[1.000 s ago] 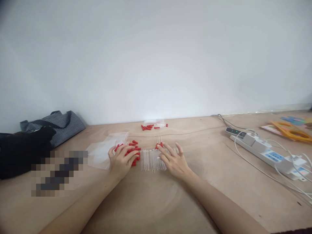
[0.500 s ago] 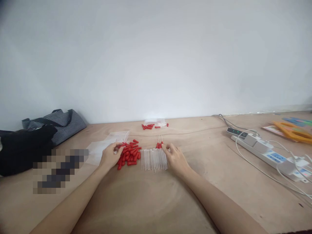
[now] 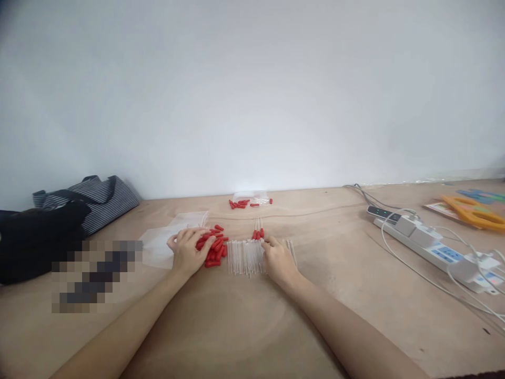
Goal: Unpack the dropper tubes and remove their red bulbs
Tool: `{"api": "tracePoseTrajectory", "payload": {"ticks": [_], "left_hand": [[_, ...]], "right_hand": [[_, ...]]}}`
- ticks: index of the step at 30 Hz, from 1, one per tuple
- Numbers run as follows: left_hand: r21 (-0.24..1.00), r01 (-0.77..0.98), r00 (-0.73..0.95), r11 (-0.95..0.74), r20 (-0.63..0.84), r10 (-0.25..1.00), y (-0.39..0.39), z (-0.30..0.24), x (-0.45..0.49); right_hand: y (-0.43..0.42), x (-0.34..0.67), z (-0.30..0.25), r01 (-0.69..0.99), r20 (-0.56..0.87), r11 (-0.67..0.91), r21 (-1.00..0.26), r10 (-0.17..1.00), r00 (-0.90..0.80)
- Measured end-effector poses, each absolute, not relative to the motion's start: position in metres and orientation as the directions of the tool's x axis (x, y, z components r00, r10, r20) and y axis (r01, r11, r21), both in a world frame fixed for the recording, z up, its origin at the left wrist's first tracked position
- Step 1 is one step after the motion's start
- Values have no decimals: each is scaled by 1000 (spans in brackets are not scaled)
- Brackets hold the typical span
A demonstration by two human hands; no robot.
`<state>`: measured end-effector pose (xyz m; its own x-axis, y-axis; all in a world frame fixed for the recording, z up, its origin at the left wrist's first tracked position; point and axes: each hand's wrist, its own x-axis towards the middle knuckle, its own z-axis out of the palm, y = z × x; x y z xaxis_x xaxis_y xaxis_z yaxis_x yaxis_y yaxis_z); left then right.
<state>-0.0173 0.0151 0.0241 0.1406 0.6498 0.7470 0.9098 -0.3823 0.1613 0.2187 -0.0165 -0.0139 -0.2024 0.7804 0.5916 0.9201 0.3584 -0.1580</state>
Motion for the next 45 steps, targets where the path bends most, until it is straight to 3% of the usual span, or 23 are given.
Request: {"api": "tracePoseTrajectory", "payload": {"ticks": [4,7,17,19,21,24,34,40,45], "left_hand": [[98,764,401,-638,702,588,-8,18,9],[108,668,521,-736,639,566,-21,14,25],[135,664,532,-736,606,591,-22,13,23],[123,666,539,-736,603,588,-22,13,23],[117,668,542,-735,601,587,-21,12,23],[117,668,544,-735,598,589,-21,11,23],[123,652,554,-748,597,580,-20,10,21],[104,653,564,-750,594,573,-20,10,21],[123,647,560,-752,593,579,-21,9,20]], "right_hand": [[-17,214,-16,906,577,387,-173,785,-225],[-18,211,-17,891,580,416,-182,777,-245],[-21,211,-5,911,504,327,-251,848,-165],[-14,220,5,925,435,197,-325,900,-39],[-1,232,14,900,265,8,-435,957,120],[27,243,23,872,136,-108,-477,971,195],[82,217,26,839,-174,-319,-440,947,268],[87,201,26,850,-187,-319,-418,946,263],[85,209,23,841,-50,-176,-512,983,175]]}}
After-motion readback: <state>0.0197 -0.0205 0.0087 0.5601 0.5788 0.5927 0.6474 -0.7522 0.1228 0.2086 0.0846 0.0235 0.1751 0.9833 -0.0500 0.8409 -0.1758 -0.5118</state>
